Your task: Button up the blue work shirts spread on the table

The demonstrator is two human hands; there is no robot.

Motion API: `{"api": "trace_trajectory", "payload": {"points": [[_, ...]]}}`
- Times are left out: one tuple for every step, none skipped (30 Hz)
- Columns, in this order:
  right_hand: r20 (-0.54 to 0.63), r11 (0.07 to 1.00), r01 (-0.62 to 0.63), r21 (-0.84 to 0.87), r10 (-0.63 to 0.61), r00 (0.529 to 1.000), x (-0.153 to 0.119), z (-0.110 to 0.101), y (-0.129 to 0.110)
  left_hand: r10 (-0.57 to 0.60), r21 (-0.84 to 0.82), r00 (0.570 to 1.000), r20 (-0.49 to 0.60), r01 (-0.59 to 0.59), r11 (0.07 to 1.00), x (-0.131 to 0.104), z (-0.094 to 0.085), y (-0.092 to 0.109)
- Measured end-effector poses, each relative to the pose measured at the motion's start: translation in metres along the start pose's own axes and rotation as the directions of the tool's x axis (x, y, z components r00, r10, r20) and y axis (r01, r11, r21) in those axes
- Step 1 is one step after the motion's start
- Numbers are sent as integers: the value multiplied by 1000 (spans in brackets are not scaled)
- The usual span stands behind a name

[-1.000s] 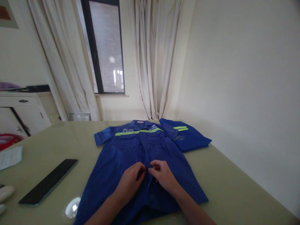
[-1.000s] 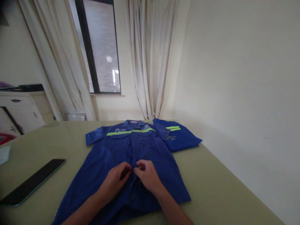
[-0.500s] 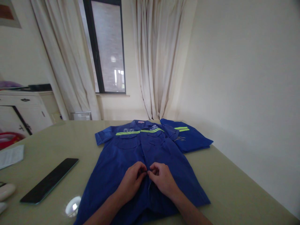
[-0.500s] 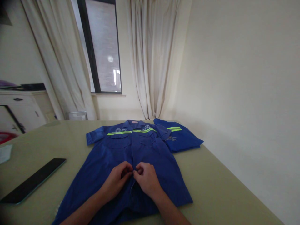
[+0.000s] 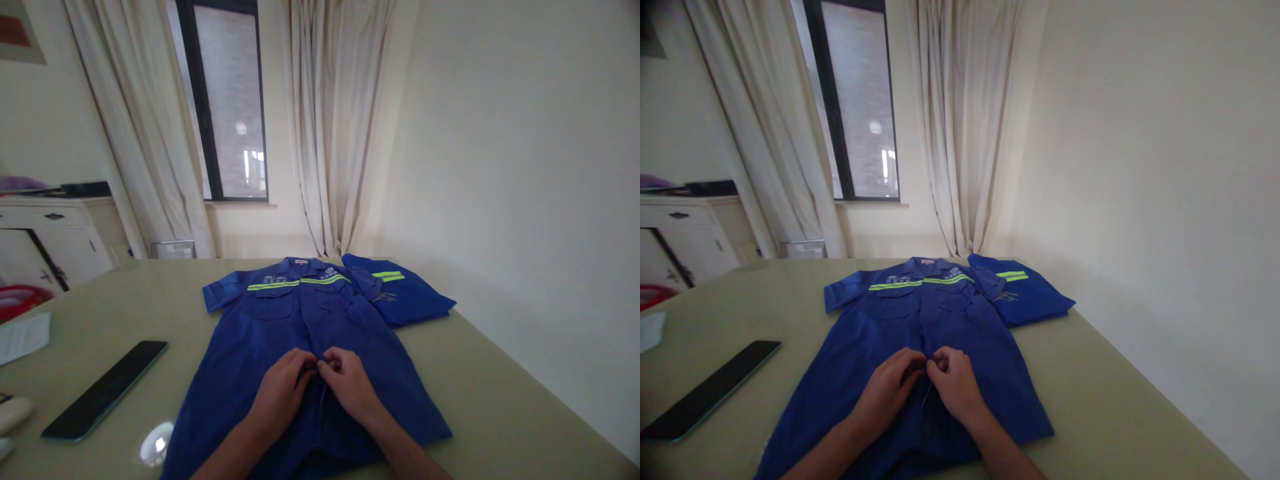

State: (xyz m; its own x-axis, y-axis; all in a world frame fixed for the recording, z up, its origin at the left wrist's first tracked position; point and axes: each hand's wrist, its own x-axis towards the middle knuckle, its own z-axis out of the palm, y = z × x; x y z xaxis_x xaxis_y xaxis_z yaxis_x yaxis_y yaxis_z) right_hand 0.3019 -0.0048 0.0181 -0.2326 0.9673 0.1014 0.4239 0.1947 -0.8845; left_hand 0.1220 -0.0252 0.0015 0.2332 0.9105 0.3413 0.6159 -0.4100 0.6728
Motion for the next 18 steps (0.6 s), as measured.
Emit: {"api": "trace_trajectory", "payload": {"points": [[12, 998, -19, 57, 18, 1000, 1, 0, 1, 6, -3, 1000, -8, -6, 1000, 0, 0, 0], [25, 993, -41, 108, 38, 999, 1, 0, 2, 9, -6, 1000, -15, -10, 1000, 0, -1, 0], [36, 987, -61, 150, 56, 998, 2, 0, 3, 10, -8, 1000, -18, -10, 1000, 0, -1, 0], [42, 980, -76, 183, 69, 997, 2, 0, 4, 9, -7, 1000, -18, -10, 1000, 0, -2, 1], [43, 975, -83, 207, 76, 996, 2, 1, 5, 7, -4, 1000, -15, -7, 1000, 0, -2, 1], [41, 972, -85, 220, 78, 996, 3, 1, 6, 4, 0, 1000, -10, -4, 1000, 0, -3, 1], [37, 970, -83, 227, 77, 996, 3, 2, 6, 1, 3, 1000, -4, -1, 1000, 0, -3, 1], [34, 970, -80, 228, 75, 997, 3, 2, 7, 0, 4, 1000, 1, 0, 1000, 0, -3, 1], [30, 971, -77, 228, 72, 997, 3, 2, 7, -1, 4, 1000, 5, 1, 1000, 1, -3, 1], [26, 970, -75, 229, 71, 997, 3, 3, 7, 1, 3, 1000, 8, -1, 1000, 1, -3, 0], [23, 970, -75, 233, 71, 997, 3, 3, 7, 4, 2, 1000, 8, -4, 1000, 1, -3, 0], [19, 969, -75, 236, 73, 997, 3, 3, 6, 8, 1, 1000, 6, -8, 1000, 1, -3, 0], [13, 968, -74, 241, 73, 997, 3, 3, 6, 14, -1, 1000, 1, -14, 1000, 1, -3, -1], [10, 966, -71, 247, 71, 997, 3, 3, 5, 20, -3, 1000, -7, -20, 1000, 1, -3, -1], [9, 965, -66, 254, 66, 998, 3, 3, 5, 26, -6, 1000, -17, -26, 1000, 2, -2, -1], [5, 964, -59, 261, 59, 998, 3, 3, 5, 31, -11, 999, -25, -32, 999, 2, -2, 0], [0, 963, -47, 267, 49, 999, 3, 3, 6, 34, -17, 999, -30, -35, 999, 2, -3, 0], [-5, 961, -35, 273, 38, 999, 3, 3, 6, 34, -23, 999, -30, -35, 999, 2, -3, 1]]}}
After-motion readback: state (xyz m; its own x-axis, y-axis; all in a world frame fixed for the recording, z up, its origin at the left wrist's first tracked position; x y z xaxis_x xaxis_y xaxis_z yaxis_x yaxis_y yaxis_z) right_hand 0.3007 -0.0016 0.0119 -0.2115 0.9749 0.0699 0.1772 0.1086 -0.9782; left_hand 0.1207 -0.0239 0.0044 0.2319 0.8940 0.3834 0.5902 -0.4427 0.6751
